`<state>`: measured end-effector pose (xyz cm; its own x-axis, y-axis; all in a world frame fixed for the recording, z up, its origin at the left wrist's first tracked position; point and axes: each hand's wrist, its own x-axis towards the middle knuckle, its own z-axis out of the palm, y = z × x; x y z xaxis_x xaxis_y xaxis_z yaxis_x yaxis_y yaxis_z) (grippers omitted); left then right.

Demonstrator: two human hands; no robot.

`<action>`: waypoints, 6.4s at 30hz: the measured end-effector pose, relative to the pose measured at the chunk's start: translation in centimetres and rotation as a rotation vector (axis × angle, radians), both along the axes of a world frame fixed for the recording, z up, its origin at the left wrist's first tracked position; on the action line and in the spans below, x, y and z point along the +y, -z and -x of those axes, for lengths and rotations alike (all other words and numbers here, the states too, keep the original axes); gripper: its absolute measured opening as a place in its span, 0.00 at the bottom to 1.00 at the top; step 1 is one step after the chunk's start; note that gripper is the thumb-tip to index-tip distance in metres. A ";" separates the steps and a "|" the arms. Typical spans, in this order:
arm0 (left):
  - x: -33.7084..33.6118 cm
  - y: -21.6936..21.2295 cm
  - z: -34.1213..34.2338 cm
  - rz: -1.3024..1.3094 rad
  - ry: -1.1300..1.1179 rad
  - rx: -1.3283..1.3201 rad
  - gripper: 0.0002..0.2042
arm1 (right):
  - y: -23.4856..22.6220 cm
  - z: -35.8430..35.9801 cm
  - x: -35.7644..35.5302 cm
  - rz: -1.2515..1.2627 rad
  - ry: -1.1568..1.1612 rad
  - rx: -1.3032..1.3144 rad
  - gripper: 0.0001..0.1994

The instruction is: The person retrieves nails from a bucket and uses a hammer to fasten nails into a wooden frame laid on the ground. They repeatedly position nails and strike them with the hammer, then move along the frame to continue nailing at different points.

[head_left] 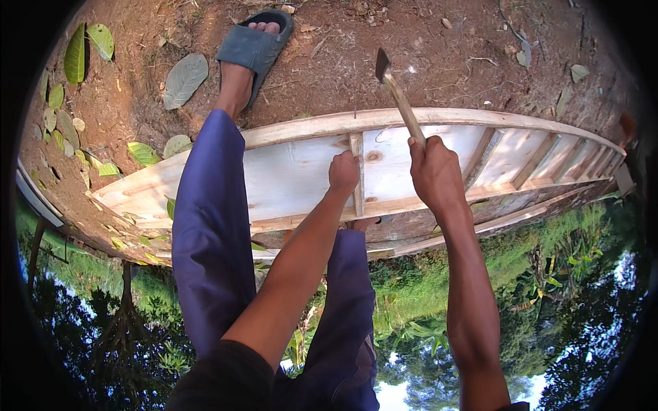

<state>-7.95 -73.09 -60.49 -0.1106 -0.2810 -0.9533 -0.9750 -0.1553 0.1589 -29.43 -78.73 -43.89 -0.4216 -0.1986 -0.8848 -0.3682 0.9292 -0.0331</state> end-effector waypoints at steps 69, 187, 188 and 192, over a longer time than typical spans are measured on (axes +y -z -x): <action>1.1 -1.7 -8.7 -0.299 0.214 -0.233 0.16 | -3.1 0.5 -5.6 0.284 0.141 0.243 0.19; 38.7 5.7 -9.5 -0.571 2.352 0.299 0.05 | 5.1 -50.4 44.2 0.254 2.680 0.102 0.27; 38.4 6.0 -9.5 -0.557 2.319 0.306 0.05 | 5.3 -50.8 44.4 0.149 2.522 0.363 0.27; 38.2 5.1 -9.6 -0.534 2.340 0.233 0.06 | 3.3 -51.4 50.0 0.088 2.898 0.372 0.24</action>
